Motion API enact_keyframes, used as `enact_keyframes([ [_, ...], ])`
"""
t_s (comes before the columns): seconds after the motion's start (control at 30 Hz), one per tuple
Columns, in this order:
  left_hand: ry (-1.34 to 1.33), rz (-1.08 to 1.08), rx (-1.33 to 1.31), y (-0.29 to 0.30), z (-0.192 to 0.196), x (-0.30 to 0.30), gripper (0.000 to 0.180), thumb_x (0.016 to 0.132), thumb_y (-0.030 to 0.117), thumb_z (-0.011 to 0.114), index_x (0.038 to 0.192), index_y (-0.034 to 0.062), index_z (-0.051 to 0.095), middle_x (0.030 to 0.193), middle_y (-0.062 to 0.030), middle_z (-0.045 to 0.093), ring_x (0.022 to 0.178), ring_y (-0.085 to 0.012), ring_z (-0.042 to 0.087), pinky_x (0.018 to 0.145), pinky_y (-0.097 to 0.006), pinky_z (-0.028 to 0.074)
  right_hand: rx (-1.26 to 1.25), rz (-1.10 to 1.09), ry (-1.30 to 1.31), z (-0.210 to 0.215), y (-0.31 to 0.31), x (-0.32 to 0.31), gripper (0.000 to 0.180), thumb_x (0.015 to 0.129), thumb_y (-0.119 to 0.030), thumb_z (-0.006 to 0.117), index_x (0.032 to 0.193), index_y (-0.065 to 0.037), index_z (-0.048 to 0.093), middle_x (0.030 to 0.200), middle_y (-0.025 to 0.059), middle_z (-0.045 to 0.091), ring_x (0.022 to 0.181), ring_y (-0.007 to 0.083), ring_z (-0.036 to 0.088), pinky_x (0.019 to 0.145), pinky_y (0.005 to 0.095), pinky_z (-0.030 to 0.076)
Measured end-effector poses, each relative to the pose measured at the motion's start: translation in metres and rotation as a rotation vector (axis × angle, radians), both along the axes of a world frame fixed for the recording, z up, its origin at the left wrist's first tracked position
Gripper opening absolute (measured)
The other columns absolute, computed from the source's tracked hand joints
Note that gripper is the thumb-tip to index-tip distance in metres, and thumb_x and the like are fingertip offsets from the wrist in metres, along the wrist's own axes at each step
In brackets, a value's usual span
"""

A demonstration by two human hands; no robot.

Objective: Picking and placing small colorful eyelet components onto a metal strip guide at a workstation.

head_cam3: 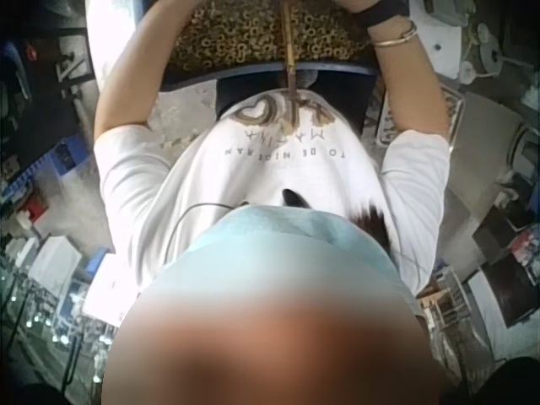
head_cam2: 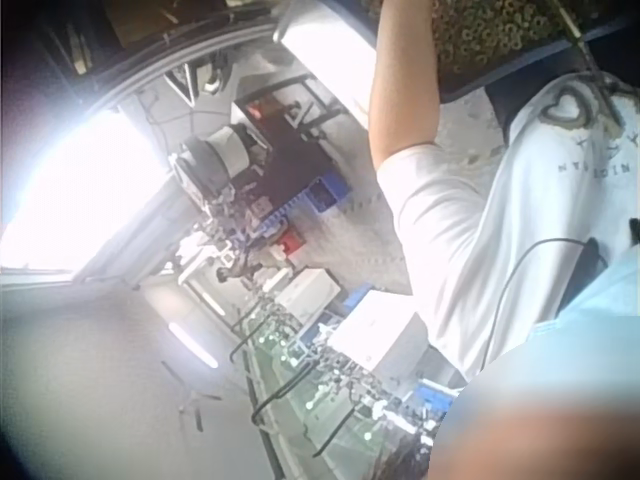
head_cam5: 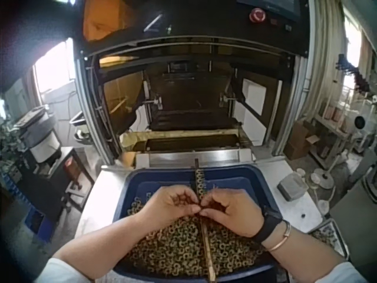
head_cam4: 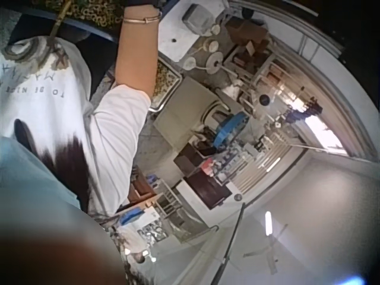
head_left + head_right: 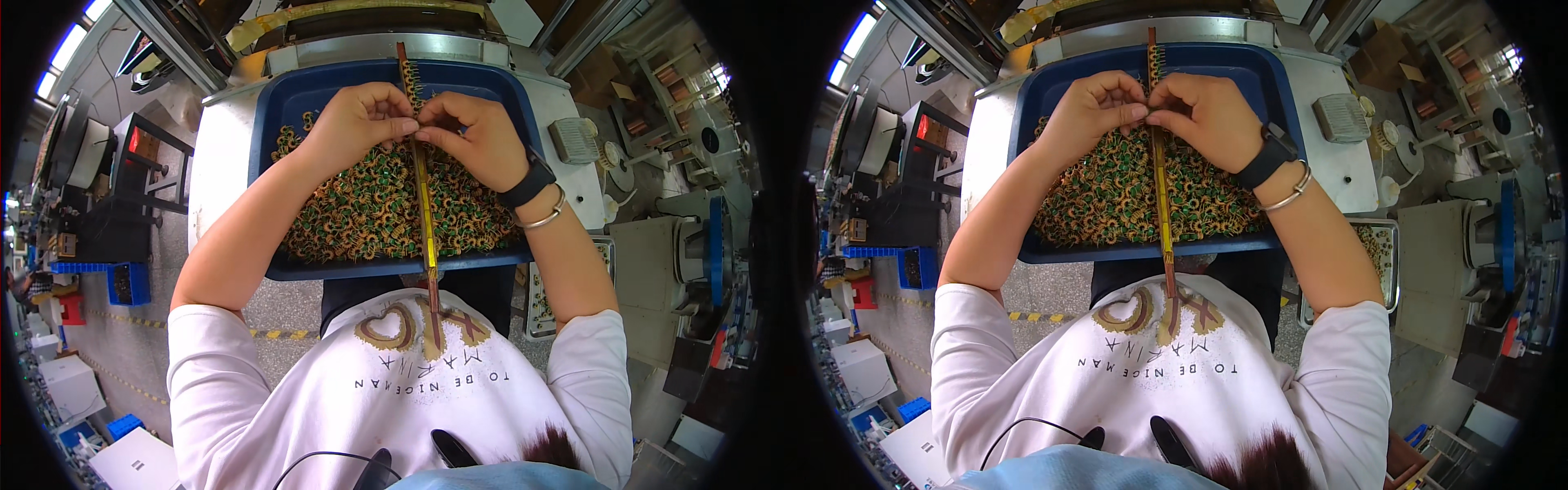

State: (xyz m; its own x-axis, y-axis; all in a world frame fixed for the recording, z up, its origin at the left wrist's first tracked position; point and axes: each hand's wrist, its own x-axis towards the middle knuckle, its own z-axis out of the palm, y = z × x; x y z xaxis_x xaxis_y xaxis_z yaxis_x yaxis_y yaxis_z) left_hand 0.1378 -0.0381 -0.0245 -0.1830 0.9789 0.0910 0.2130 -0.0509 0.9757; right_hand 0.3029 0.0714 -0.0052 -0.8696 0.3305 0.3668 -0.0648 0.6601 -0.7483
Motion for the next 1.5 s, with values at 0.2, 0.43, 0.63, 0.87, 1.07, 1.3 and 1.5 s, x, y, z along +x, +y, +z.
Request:
enact_keyframes([
  [0.2, 0.993, 0.009, 0.311, -0.004, 0.001, 0.004, 0.036, 0.075, 0.007, 0.064, 0.109, -0.0008, 0.056, 0.087, -0.0102, 0.056, 0.083, -0.0260, 0.055, 0.073, -0.034, 0.046, -0.122, 0.064, -0.161, -0.011, 0.008, 0.014, 0.016, 0.075, -0.007, 0.066, 0.086, 0.001, 0.059, 0.074, 0.0106, 0.063, 0.066, 0.0180, 0.061, 0.061, 0.0265, 0.047],
  [0.43, 1.056, -0.081, 0.273, -0.001, -0.003, 0.007, 0.038, 0.075, 0.008, 0.062, 0.111, -0.0013, 0.056, 0.090, -0.0135, 0.056, 0.086, -0.0307, 0.054, 0.077, -0.038, 0.045, 0.123, 0.028, -0.136, -0.010, 0.004, 0.011, 0.015, 0.074, -0.007, 0.065, 0.087, -0.001, 0.060, 0.077, 0.0121, 0.062, 0.070, 0.0242, 0.061, 0.063, 0.0301, 0.047],
  [0.63, 1.077, -0.041, 0.253, 0.000, -0.007, 0.010, 0.039, 0.076, 0.007, 0.062, 0.113, -0.0009, 0.054, 0.091, -0.0150, 0.056, 0.087, -0.0323, 0.053, 0.077, -0.037, 0.045, 0.327, -0.061, 0.020, -0.017, 0.005, 0.002, 0.014, 0.073, -0.006, 0.065, 0.085, 0.000, 0.062, 0.079, 0.0133, 0.062, 0.072, 0.0276, 0.060, 0.066, 0.0316, 0.047],
  [0.87, 0.830, 0.232, 0.067, 0.004, 0.010, -0.019, 0.038, 0.078, 0.001, 0.057, 0.116, 0.0034, 0.055, 0.100, -0.0122, 0.059, 0.090, -0.0295, 0.055, 0.081, -0.037, 0.044, 0.085, -0.147, -0.056, -0.016, 0.045, 0.007, 0.020, 0.079, -0.013, 0.063, 0.096, -0.004, 0.065, 0.082, 0.0102, 0.065, 0.068, 0.0172, 0.060, 0.063, 0.0297, 0.047],
  [1.07, 1.180, -0.007, 0.217, 0.034, -0.025, -0.048, 0.036, 0.075, -0.002, 0.053, 0.110, 0.0042, 0.058, 0.103, -0.0144, 0.057, 0.098, -0.0328, 0.054, 0.086, -0.038, 0.043, 0.515, -0.179, -0.118, -0.048, 0.080, -0.023, 0.024, 0.080, -0.004, 0.056, 0.103, -0.006, 0.063, 0.093, 0.0140, 0.060, 0.086, 0.0287, 0.058, 0.077, 0.0357, 0.047],
  [1.3, 1.220, 0.066, -0.136, 0.037, -0.022, -0.045, 0.021, 0.076, -0.001, 0.054, 0.097, 0.0005, 0.057, 0.096, -0.0171, 0.056, 0.088, -0.0359, 0.054, 0.076, -0.042, 0.044, 0.518, -0.180, -0.340, -0.049, 0.088, -0.026, 0.018, 0.075, -0.006, 0.061, 0.093, -0.005, 0.064, 0.088, 0.0133, 0.060, 0.085, 0.0298, 0.058, 0.074, 0.0361, 0.047],
  [1.5, 1.060, 0.173, -0.051, 0.022, 0.004, -0.040, 0.012, 0.078, 0.004, 0.058, 0.089, -0.0010, 0.056, 0.088, -0.0169, 0.059, 0.085, -0.0358, 0.055, 0.074, -0.040, 0.045, 0.220, -0.184, -0.180, -0.027, 0.080, -0.004, 0.016, 0.075, -0.008, 0.065, 0.089, -0.001, 0.063, 0.077, 0.0090, 0.064, 0.069, 0.0196, 0.062, 0.065, 0.0295, 0.049],
])
